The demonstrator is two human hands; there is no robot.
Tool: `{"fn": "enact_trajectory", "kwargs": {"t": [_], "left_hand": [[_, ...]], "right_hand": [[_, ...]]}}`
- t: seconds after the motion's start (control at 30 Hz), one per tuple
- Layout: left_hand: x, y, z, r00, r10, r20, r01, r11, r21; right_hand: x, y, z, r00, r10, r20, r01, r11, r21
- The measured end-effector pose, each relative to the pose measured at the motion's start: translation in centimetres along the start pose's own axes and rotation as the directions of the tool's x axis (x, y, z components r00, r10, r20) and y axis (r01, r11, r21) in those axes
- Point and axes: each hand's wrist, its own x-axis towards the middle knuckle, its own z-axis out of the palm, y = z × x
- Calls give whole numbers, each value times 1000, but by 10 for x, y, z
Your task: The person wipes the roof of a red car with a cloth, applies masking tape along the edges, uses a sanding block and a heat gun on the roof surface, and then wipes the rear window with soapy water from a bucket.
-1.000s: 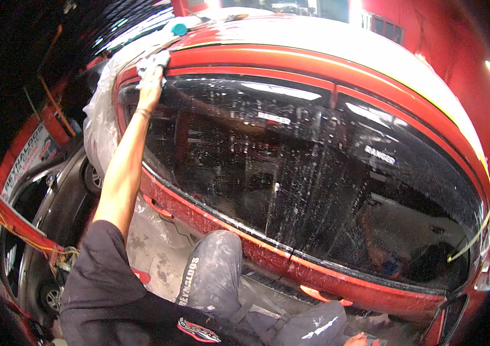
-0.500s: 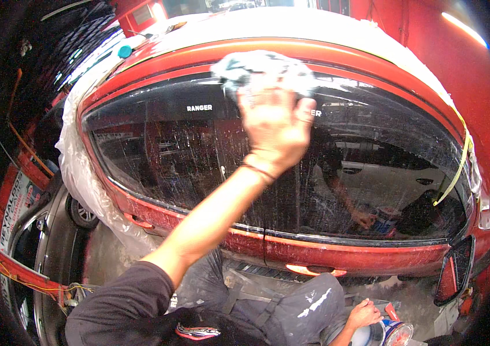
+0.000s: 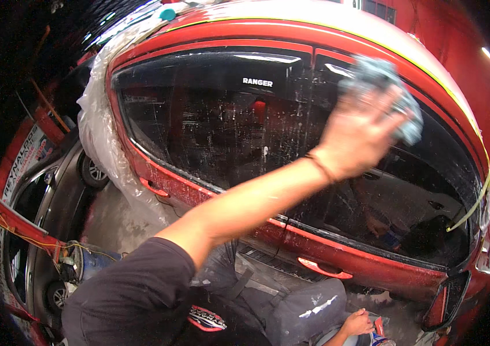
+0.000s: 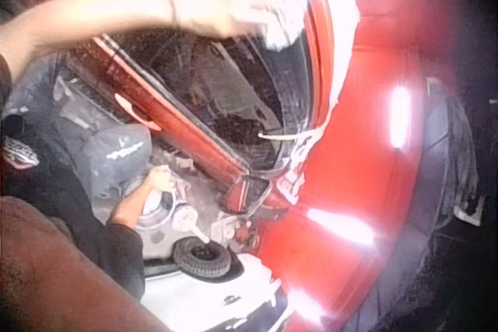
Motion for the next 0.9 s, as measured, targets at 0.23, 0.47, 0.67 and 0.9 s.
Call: {"fn": "enact_trajectory", "kwargs": {"t": [0.23,0.47,0.67,0.9], "left_hand": [[-62,-221,-205,971,-220,-97,231,740,632],[-116,-348,-315,939,-269,-216,343,676,652],[-84,-251,-188,926,-166,-339,343,744,573],[-30,-88,-89,974,-120,-190,179,926,331]], "right_hand": [[-5,-7,5,999,-40,3,40,998,-50],[-8,10,52,738,-432,-518,326,901,-288],[9,11,69,771,-369,-519,336,928,-160],[-2,-14,27,827,-379,-414,370,923,-106]]}}
